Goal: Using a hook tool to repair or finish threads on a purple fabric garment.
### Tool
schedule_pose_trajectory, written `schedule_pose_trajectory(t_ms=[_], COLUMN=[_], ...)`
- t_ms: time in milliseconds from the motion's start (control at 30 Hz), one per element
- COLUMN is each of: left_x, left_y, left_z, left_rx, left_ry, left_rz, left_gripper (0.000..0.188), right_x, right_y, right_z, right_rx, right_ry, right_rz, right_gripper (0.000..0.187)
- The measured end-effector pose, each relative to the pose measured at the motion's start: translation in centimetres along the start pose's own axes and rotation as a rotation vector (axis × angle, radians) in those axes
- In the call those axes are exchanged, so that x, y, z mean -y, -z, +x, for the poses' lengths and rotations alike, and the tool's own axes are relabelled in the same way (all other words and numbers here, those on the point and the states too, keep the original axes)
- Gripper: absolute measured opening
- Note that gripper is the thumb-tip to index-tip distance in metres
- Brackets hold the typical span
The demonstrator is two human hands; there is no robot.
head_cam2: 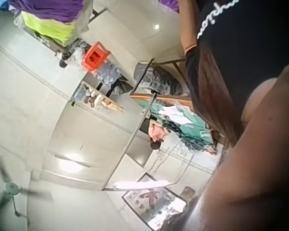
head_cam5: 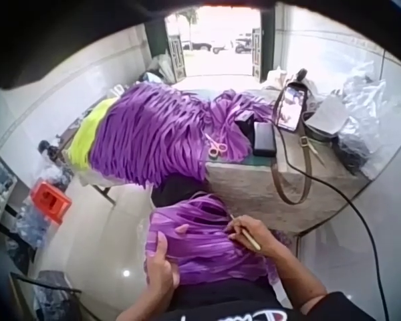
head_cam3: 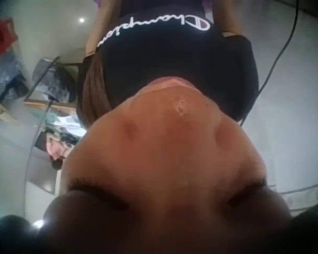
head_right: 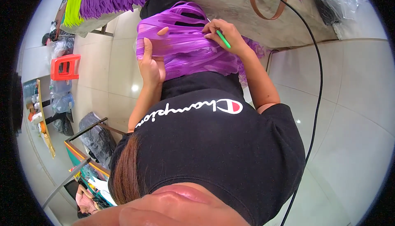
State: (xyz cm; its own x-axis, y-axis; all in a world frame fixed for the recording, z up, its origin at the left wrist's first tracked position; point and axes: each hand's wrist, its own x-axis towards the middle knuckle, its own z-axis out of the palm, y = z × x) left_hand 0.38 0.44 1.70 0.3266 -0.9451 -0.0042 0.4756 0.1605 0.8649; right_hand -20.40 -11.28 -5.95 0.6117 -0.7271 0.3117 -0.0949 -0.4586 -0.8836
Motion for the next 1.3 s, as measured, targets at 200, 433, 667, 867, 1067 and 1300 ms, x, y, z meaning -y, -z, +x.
schedule_pose_trajectory(t_ms=[200, 433, 667, 867, 1067, 1300], left_x=[0.0, 0.3, 2.3, 1.3, 0.4, 2.9], left_y=[0.7, 2.1, 4.3, 2.5, 0.7, 1.5], left_z=[0.3, 1.3, 1.8, 1.4, 1.0, 0.1], left_rx=[0.024, 0.038, -0.142, -0.101, -0.007, 0.209], left_ry=[0.058, 0.185, 0.269, 0.249, 0.139, 0.242], left_rz=[-0.085, -0.33, -0.219, -0.248, -0.226, -0.619], left_gripper=[0.043, 0.037, 0.034, 0.027, 0.028, 0.05], right_x=[0.1, -1.5, -0.3, 0.4, 0.6, 6.6], right_y=[0.5, 0.6, 0.3, 0.3, 1.3, -0.5], right_z=[0.3, -0.6, 0.3, 0.4, 0.3, 2.0], right_rx=[0.02, -0.013, -0.077, 0.053, 0.037, -0.099], right_ry=[-0.086, -0.186, -0.114, -0.053, -0.11, 0.04], right_rz=[0.082, 0.156, 0.337, 0.12, 0.192, 0.243], right_gripper=[0.028, 0.033, 0.031, 0.036, 0.036, 0.038])
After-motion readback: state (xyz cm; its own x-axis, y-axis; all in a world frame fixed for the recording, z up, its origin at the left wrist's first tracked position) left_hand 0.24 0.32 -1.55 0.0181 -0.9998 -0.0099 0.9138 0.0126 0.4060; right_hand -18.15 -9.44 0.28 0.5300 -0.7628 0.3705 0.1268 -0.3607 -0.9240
